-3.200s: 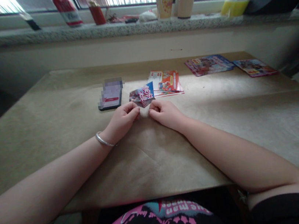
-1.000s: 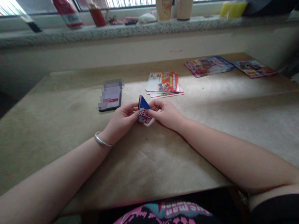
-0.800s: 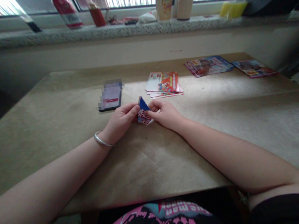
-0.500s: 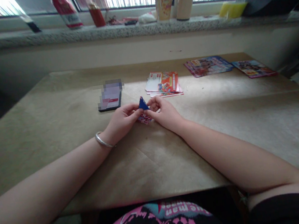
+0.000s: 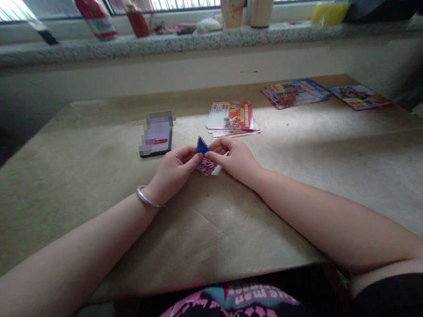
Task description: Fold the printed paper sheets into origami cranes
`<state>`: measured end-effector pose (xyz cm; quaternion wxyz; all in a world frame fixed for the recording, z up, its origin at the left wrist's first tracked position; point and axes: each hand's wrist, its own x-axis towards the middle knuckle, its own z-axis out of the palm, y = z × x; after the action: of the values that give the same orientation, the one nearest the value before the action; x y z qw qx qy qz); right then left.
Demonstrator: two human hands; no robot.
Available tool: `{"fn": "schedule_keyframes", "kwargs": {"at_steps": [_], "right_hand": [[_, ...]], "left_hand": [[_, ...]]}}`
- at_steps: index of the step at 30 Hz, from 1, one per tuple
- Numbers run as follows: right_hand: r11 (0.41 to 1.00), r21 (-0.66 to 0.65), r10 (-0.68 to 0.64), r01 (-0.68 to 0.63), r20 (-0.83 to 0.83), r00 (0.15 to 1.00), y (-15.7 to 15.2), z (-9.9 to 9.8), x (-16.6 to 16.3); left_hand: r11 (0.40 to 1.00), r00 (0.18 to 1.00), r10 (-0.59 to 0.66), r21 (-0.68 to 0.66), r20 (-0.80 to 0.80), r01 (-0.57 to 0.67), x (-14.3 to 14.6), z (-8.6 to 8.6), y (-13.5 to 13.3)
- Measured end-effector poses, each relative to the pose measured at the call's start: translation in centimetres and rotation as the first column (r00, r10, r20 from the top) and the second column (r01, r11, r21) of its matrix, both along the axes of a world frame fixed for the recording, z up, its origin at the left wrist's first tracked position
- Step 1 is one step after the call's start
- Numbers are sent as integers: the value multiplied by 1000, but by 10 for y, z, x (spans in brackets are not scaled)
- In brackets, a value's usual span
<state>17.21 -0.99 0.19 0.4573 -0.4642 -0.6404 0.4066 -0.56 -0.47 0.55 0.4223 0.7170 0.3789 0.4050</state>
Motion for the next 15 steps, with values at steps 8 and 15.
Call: {"fn": "schedule_keyframes", "kwargs": {"at_steps": [8,15], "right_hand": [[996,32,-94,89,268,959,7,-5,10],[995,37,-101,95,415,904,8,-4,15]], "left_hand": [[991,971,103,102,-217,-83,-1,-7,4],[927,879,182,374,-441,-4,-2,-3,0]]}}
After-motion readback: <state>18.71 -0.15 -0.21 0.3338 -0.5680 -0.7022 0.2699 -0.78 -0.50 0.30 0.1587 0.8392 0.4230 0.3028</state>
